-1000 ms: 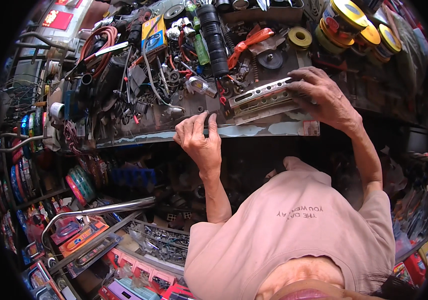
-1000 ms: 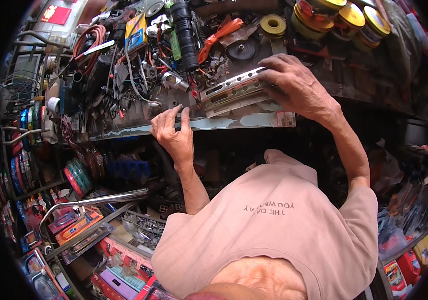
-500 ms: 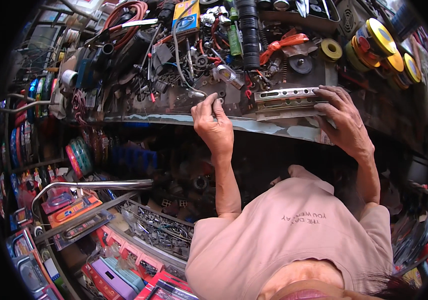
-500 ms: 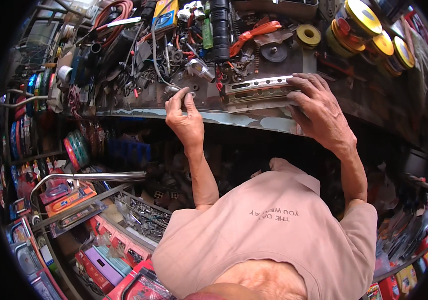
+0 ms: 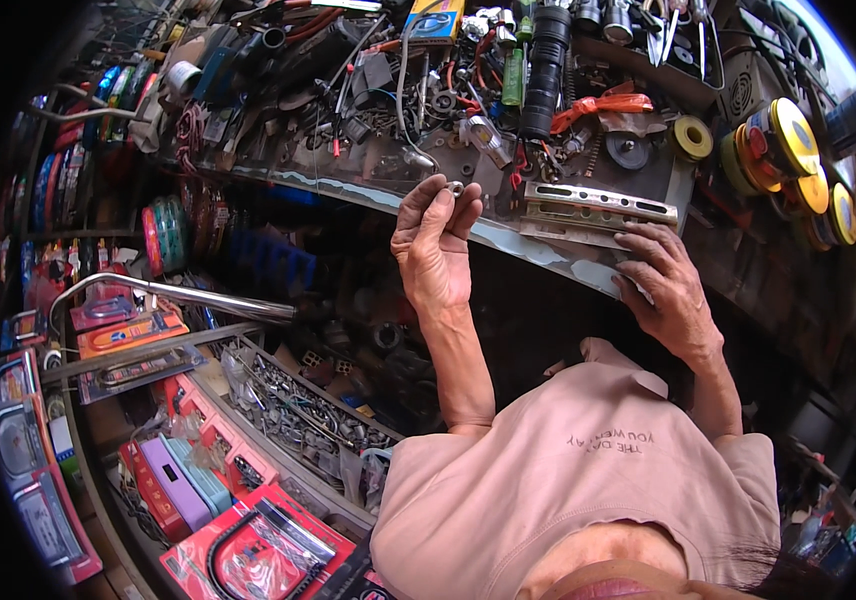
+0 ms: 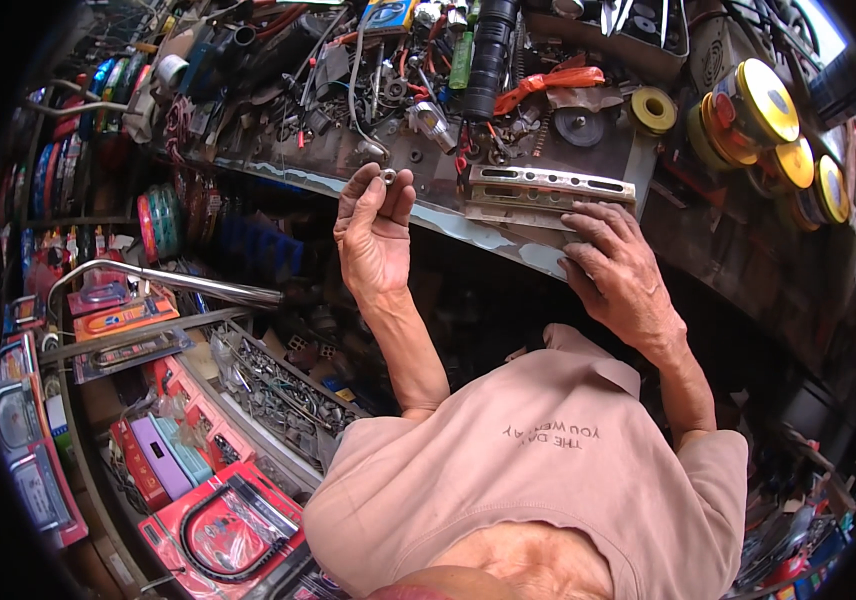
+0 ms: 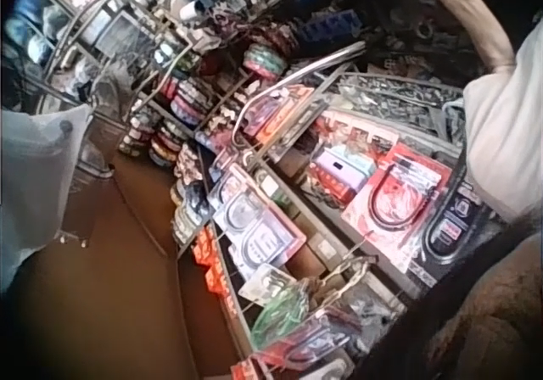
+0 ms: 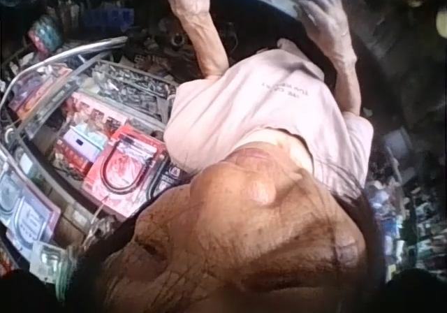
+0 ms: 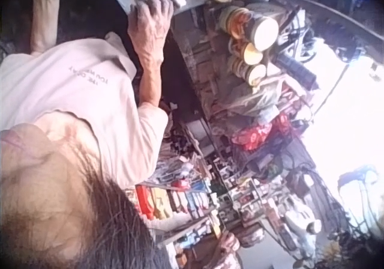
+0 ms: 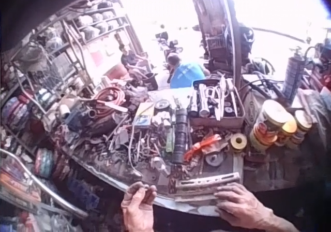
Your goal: Repairing and assembling small motorcycle components on a cluttered workbench.
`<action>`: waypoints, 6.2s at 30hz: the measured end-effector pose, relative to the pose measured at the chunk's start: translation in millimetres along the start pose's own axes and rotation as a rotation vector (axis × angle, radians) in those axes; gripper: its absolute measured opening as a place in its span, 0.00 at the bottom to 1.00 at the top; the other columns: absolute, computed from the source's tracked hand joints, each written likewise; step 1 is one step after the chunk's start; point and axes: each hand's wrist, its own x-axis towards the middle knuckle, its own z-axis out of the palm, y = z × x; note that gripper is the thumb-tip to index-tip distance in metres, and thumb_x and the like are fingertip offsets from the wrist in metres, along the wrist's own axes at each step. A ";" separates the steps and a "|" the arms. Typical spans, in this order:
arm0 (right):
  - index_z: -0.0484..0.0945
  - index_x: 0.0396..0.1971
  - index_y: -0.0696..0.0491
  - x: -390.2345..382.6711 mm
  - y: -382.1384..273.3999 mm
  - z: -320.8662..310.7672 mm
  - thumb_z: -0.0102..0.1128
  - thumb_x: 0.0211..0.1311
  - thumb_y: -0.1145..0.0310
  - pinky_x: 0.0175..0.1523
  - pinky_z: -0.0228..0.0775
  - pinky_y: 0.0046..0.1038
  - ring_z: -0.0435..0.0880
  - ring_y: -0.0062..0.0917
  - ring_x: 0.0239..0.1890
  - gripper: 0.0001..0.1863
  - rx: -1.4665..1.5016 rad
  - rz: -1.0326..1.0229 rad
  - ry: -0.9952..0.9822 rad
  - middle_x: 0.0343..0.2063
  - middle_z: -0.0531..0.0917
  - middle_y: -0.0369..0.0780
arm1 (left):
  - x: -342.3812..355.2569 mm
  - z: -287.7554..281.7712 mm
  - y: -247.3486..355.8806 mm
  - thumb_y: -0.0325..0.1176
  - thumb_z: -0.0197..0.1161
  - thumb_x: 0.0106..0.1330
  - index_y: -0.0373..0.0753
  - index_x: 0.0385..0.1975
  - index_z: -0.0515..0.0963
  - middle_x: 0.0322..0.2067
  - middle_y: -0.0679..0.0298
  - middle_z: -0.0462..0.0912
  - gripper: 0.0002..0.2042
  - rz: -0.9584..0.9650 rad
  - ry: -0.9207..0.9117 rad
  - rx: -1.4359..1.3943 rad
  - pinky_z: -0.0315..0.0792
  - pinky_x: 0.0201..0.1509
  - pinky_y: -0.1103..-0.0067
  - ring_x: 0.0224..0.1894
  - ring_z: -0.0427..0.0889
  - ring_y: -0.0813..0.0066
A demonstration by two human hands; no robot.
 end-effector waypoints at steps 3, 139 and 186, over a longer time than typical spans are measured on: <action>0.77 0.32 0.58 -3.7 3.1 -1.8 0.67 0.48 0.77 0.62 0.65 0.45 0.74 0.41 0.56 0.10 0.059 -0.057 -0.010 0.48 0.78 0.44 | -8.2 -5.9 -0.8 0.19 0.58 0.64 0.31 0.46 0.78 0.39 0.56 0.84 0.11 -0.019 0.005 -0.090 0.83 0.46 0.75 0.43 0.85 0.61; 0.78 0.27 0.53 199.2 -42.6 89.9 0.62 0.50 0.71 0.33 0.70 0.36 0.81 0.36 0.30 0.05 -0.168 0.098 -0.080 0.26 0.79 0.40 | 24.3 -65.8 10.5 0.36 0.49 0.74 0.30 0.55 0.71 0.52 0.55 0.77 0.17 -0.709 -0.123 -0.533 0.66 0.67 0.66 0.57 0.74 0.62; 0.79 0.22 0.61 182.5 -28.5 100.8 0.61 0.47 0.73 0.24 0.73 0.32 0.84 0.33 0.24 0.06 -0.434 -0.058 -0.204 0.24 0.81 0.51 | 75.7 -52.4 16.3 0.36 0.61 0.64 0.45 0.48 0.81 0.19 0.51 0.80 0.13 0.398 -0.156 1.594 0.72 0.26 0.64 0.23 0.80 0.50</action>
